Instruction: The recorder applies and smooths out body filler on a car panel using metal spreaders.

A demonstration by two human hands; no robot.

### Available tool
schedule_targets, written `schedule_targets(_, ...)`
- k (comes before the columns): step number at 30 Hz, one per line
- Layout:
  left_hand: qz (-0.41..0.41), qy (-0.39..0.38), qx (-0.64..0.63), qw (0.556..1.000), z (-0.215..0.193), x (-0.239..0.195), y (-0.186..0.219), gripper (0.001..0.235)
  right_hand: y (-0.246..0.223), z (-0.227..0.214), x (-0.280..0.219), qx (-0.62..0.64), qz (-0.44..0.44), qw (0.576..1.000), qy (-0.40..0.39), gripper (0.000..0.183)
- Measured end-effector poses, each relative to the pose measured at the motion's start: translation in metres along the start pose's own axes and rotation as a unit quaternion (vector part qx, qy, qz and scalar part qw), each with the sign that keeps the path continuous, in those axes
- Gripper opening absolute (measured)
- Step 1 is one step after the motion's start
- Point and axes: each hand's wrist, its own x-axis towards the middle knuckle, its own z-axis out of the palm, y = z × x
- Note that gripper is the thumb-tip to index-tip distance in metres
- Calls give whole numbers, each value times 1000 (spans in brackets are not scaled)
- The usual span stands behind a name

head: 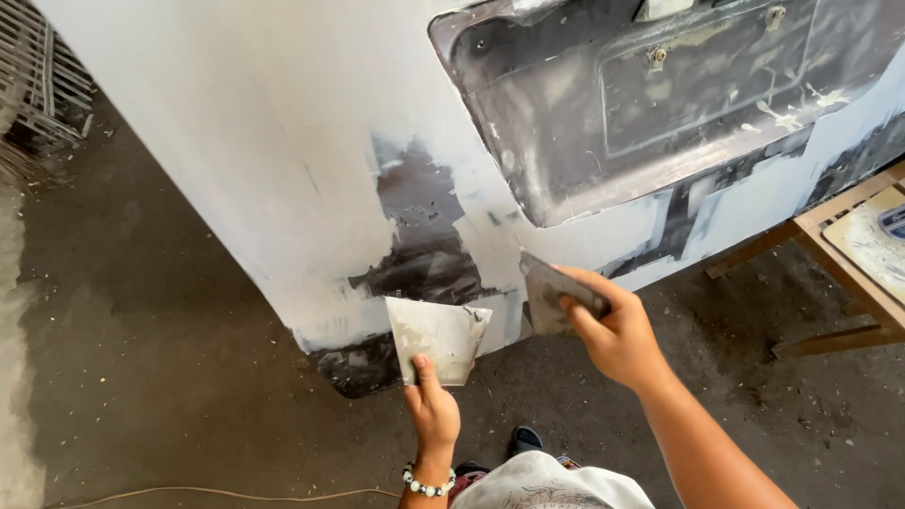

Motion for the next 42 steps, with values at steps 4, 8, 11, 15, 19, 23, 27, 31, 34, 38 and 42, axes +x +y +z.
schedule_targets(4,-40,29,-69,996,-30,4,-42,46,5,-1,36,-79,-14,995,54,38)
schedule_targets(8,-38,44,-118,991,-17,19,0,44,2,10,54,-142,-82,982,95,41)
schedule_targets(11,-35,-2,-173,984,-19,37,15,46,-1,21,63,-227,-143,954,133,46)
schedule_targets(15,-100,-30,-179,978,-46,60,1,48,-6,39,64,-307,-164,919,186,49)
schedule_targets(19,-119,-61,-168,977,-77,79,-23,46,-7,61,63,-335,-82,912,222,48)
schedule_targets(23,-149,-30,-145,978,-74,91,-23,46,-3,73,66,-363,-150,885,249,53)
schedule_targets(27,-138,-7,-111,984,-86,95,-43,48,0,90,69,-386,-136,873,264,57)
schedule_targets(31,-141,-15,-109,984,-88,107,-25,51,2,112,69,-426,-137,851,275,65)
schedule_targets(34,-142,-31,-149,978,-91,117,-28,50,9,135,62,-430,-163,838,294,62)
schedule_targets(38,-130,-37,-128,983,-88,125,-24,53,3,134,51,-394,-180,867,247,66)
schedule_targets(42,-137,-38,-116,983,-88,129,-13,59,13,104,48,-351,-172,868,307,55)
